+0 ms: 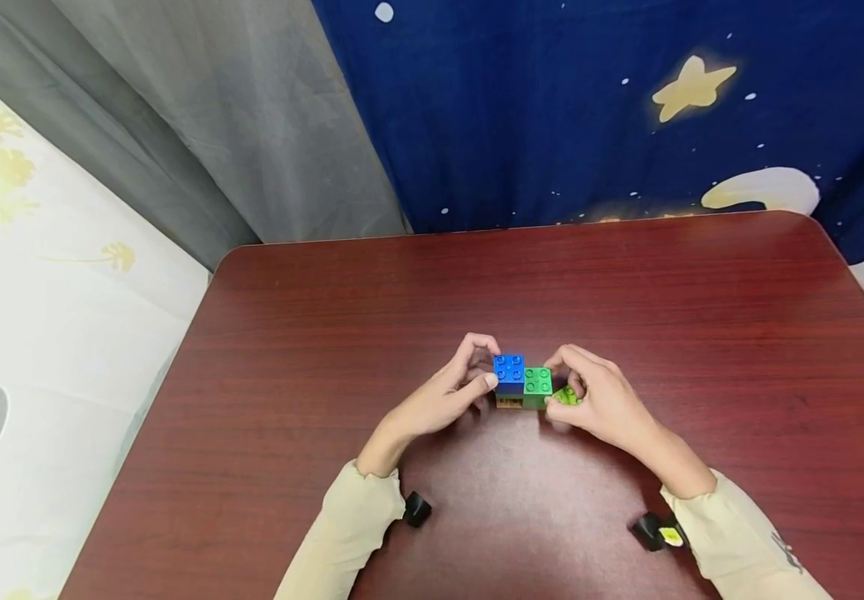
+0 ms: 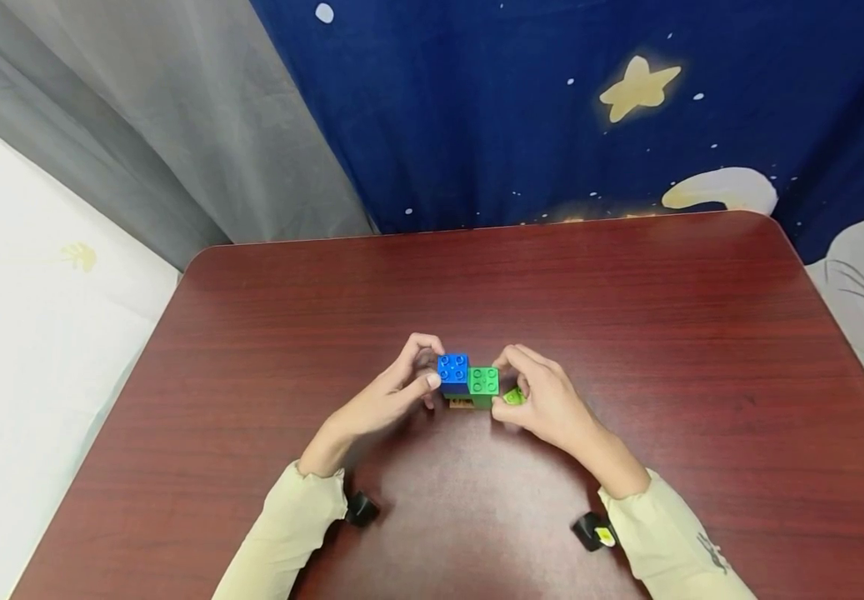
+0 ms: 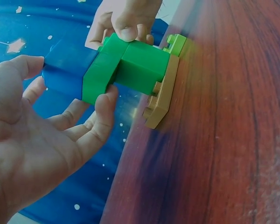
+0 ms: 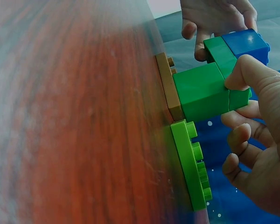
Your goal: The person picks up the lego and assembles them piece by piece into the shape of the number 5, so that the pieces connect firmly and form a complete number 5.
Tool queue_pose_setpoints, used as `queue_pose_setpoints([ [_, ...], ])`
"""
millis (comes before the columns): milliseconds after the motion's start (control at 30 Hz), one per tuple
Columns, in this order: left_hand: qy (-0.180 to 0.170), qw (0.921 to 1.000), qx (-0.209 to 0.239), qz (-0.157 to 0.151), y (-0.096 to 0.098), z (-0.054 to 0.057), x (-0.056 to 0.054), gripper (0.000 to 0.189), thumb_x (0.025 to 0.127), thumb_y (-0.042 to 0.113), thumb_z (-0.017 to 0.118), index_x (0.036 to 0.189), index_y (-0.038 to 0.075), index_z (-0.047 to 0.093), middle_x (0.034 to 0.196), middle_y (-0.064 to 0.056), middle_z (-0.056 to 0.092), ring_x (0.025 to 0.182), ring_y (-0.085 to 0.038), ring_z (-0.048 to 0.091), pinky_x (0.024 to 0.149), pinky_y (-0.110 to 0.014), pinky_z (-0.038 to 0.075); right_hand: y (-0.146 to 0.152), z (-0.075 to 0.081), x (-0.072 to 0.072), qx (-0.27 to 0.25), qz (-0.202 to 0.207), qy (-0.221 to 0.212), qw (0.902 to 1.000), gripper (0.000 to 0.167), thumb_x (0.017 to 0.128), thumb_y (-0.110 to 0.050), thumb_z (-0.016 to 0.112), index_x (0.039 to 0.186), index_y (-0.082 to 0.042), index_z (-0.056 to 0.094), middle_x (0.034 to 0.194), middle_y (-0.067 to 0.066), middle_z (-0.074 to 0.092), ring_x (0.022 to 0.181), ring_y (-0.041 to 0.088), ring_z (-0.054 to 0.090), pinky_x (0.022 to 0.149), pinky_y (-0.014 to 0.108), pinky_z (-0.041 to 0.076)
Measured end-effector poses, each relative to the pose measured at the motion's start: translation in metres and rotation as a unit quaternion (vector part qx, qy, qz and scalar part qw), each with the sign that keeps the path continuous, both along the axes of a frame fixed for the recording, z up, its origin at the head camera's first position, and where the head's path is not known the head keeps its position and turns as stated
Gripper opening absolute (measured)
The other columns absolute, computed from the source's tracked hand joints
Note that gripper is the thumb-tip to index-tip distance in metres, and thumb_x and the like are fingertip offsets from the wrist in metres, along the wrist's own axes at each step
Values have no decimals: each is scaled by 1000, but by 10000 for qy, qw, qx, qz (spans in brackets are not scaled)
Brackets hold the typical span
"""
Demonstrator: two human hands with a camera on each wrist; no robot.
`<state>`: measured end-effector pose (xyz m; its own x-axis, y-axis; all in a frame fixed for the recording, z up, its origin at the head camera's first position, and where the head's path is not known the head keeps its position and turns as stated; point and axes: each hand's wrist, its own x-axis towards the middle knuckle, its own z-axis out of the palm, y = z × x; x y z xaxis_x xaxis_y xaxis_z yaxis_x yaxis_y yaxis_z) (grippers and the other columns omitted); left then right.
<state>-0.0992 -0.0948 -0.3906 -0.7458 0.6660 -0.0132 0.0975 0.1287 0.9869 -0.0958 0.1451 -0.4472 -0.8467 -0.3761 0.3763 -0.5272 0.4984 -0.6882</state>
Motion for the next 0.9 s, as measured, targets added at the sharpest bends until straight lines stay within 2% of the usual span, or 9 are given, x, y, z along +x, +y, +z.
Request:
queue_pose_setpoints([
  [167,-72,9999,64,36,0,-1,-1,24,98,3,42,118,6,30,114,-20,47,77,-50,52,62,-62,44,0,0,0,0,-10,-9,10000,35,62,-9,75,91,-17,57,68,2,47,56,7,41,49,22,33],
  [400,-58,9999,-52,106,-2,-1,-2,24,97,2,44,118,3,32,118,-23,48,88,-49,53,62,-60,46,0,1,0,17,-20,-38,10000,36,61,-9,74,91,-17,56,68,2,47,56,5,40,49,22,34],
  [667,-221,9996,-23,150,-1,0,-2,24,97,3,44,118,3,32,119,-23,48,81,-52,53,64,-62,45,0,1,0,23,-8,-14,10000,36,61,-10,75,91,-16,56,69,1,47,56,4,40,48,21,34],
  [900,-176,9997,-72,162,-1,2,-1,23,97,3,43,118,3,33,115,-22,50,71,-54,52,63,-60,46,0,0,-1,6,14,-13,10000,36,61,-9,75,92,-16,56,69,1,48,56,5,41,48,21,34],
])
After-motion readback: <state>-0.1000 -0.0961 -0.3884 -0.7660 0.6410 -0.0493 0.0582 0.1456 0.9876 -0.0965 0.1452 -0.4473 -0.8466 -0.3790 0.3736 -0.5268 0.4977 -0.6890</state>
